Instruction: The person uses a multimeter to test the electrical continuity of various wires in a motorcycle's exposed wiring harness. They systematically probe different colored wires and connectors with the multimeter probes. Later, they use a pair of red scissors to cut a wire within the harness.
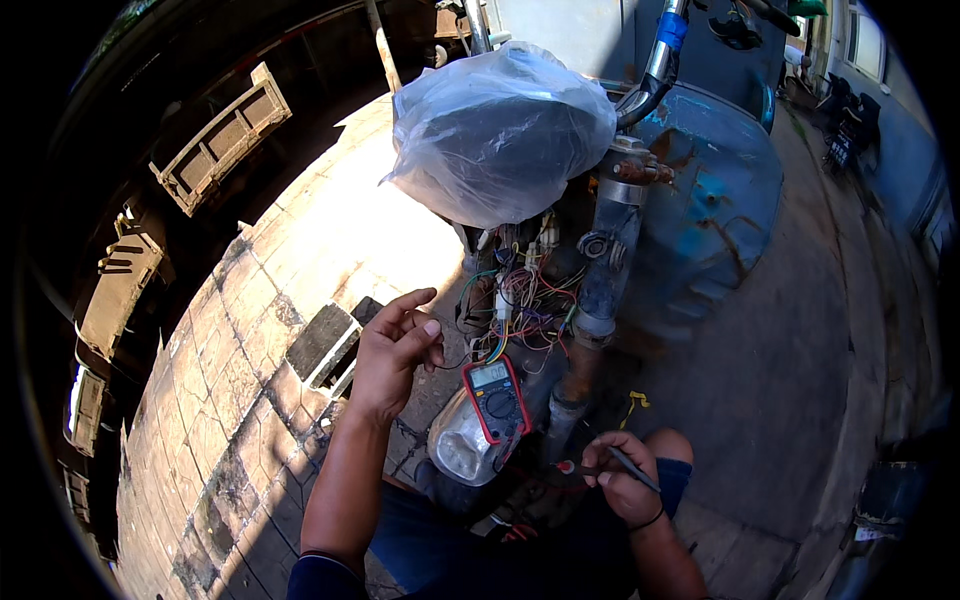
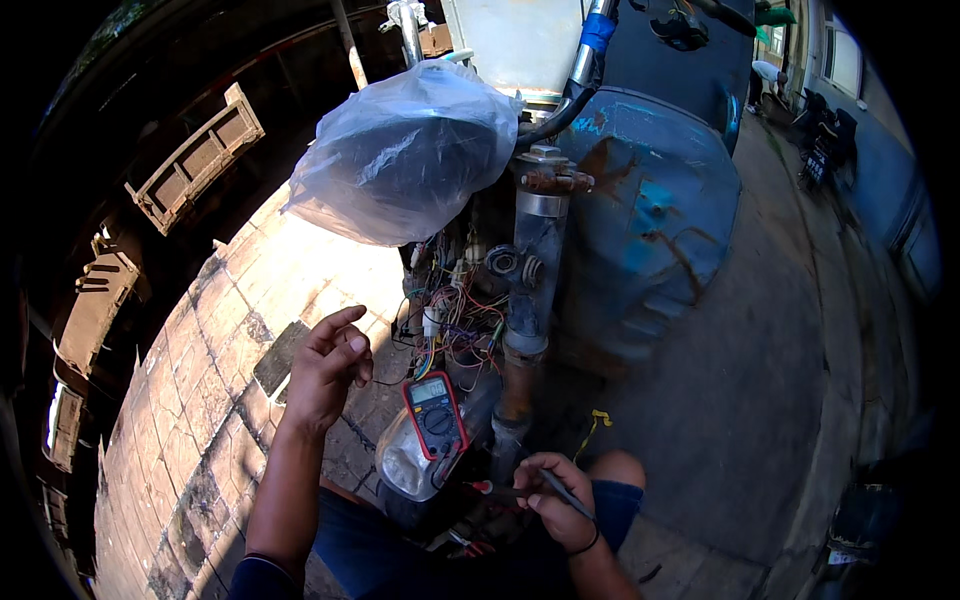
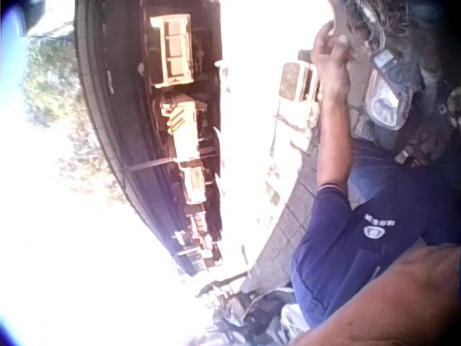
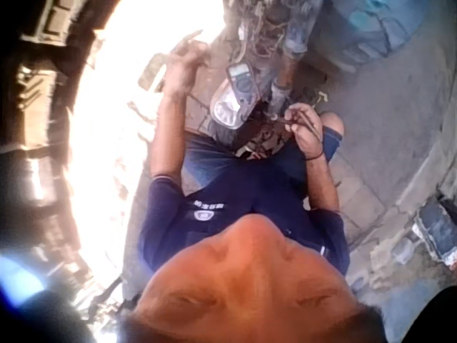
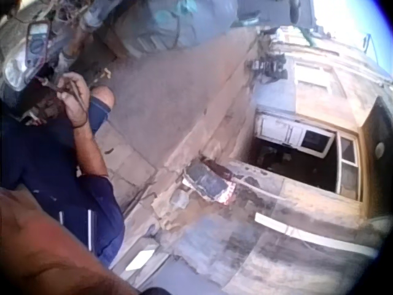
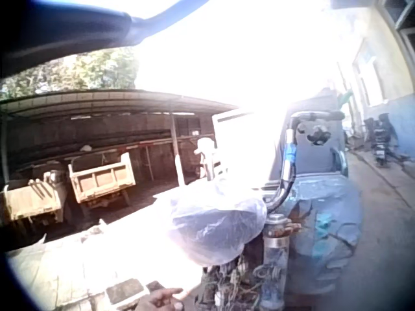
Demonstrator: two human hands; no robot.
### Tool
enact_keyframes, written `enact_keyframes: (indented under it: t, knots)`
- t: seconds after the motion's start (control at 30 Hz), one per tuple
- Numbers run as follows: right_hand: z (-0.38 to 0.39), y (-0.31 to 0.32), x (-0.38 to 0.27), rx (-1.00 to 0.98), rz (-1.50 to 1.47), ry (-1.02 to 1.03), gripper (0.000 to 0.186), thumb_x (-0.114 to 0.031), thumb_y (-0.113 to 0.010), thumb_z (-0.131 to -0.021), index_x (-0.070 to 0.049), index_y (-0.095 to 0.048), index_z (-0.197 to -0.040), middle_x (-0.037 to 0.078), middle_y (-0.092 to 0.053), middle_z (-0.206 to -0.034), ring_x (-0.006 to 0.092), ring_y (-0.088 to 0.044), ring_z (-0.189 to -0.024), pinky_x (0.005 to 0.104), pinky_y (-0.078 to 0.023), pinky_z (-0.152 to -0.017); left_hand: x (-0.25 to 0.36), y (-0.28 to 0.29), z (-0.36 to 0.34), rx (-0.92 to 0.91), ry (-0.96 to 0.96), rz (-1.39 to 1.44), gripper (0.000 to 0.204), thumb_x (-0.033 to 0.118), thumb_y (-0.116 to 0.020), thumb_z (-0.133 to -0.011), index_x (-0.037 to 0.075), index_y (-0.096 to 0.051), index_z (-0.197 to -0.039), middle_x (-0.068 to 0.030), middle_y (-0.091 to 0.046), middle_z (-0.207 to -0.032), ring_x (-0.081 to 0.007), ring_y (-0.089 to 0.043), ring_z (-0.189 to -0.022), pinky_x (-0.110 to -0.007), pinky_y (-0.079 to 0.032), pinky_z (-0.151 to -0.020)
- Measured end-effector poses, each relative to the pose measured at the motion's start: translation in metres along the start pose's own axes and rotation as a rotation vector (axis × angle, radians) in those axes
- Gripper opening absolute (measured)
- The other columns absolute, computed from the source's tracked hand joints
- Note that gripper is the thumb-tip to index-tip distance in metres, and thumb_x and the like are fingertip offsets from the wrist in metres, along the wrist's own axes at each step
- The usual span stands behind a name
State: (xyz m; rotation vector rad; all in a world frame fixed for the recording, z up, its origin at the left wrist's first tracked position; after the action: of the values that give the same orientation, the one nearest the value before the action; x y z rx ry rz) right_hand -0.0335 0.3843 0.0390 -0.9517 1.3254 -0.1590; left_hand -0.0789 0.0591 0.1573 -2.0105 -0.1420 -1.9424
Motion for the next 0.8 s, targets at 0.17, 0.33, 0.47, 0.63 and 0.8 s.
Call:
enact_keyframes:
  t: [0.17, 0.33, 0.47, 0.63, 0.8]
  knots:
    - [-0.006, 0.01, -0.045, 0.158, -0.025, 0.24, 0.049, -0.003, -0.06, -0.08, 0.0, -0.053, -0.128, 0.014, -0.061, -0.103, 0.0212, -0.058, -0.081, 0.0319, -0.047, -0.071, -0.013, 0.03, 0.008, 0.064, 0.017, 0.04, 0.037, 0.005, -0.07, -0.092, -0.002, -0.061, -0.127, -0.0049, -0.066, -0.085, -0.0148, -0.063, -0.063, -0.027, -0.048, -0.056]
    - [-0.003, 0.046, -0.053, 0.432, -0.041, 0.302, 0.048, 0.0, -0.054, -0.083, -0.001, -0.05, -0.131, 0.014, -0.061, -0.105, 0.0203, -0.059, -0.08, 0.0309, -0.047, -0.067, -0.046, 0.063, 0.032, 0.16, 0.046, 0.089, 0.032, 0.005, -0.067, -0.094, -0.001, -0.061, -0.125, -0.0052, -0.066, -0.085, -0.0153, -0.063, -0.063, -0.028, -0.047, -0.055]
    - [0.0, 0.097, -0.032, 0.62, -0.069, 0.257, 0.047, 0.003, -0.051, -0.085, -0.001, -0.049, -0.131, 0.011, -0.059, -0.104, 0.0205, -0.06, -0.08, 0.0305, -0.048, -0.066, -0.089, 0.117, 0.057, 0.281, 0.129, 0.123, 0.027, 0.005, -0.064, -0.096, 0.001, -0.061, -0.122, -0.0046, -0.064, -0.083, -0.0154, -0.061, -0.062, -0.029, -0.045, -0.055]
    - [-0.006, 0.123, -0.034, 0.683, 0.012, 0.229, 0.046, 0.003, -0.052, -0.086, -0.001, -0.049, -0.132, 0.01, -0.057, -0.102, 0.0212, -0.062, -0.081, 0.031, -0.049, -0.067, -0.143, 0.227, 0.082, 0.516, 0.245, 0.397, 0.018, 0.018, -0.065, -0.096, 0.012, -0.062, -0.113, 0.0012, -0.058, -0.081, -0.0127, -0.052, -0.063, -0.028, -0.039, -0.057]
    - [-0.022, 0.155, -0.047, 0.654, 0.216, 0.233, 0.047, 0.002, -0.053, -0.088, 0.0, -0.047, -0.134, 0.011, -0.056, -0.107, 0.0232, -0.066, -0.083, 0.0325, -0.051, -0.068, -0.199, 0.326, 0.11, 0.78, 0.25, 0.363, 0.008, 0.018, -0.063, -0.096, 0.014, -0.06, -0.101, -0.0011, -0.057, -0.081, -0.0147, -0.051, -0.064, -0.029, -0.04, -0.056]
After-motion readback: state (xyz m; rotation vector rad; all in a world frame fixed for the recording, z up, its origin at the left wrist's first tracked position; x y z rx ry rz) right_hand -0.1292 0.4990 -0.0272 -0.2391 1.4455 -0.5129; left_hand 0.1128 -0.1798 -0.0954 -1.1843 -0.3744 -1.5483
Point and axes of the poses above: each hand's wrist, its own z-axis away from the middle knuckle, its own y-axis out of the back of the hand, x = y × z, the point moved 8 cm from there along -z, towards the middle knuckle
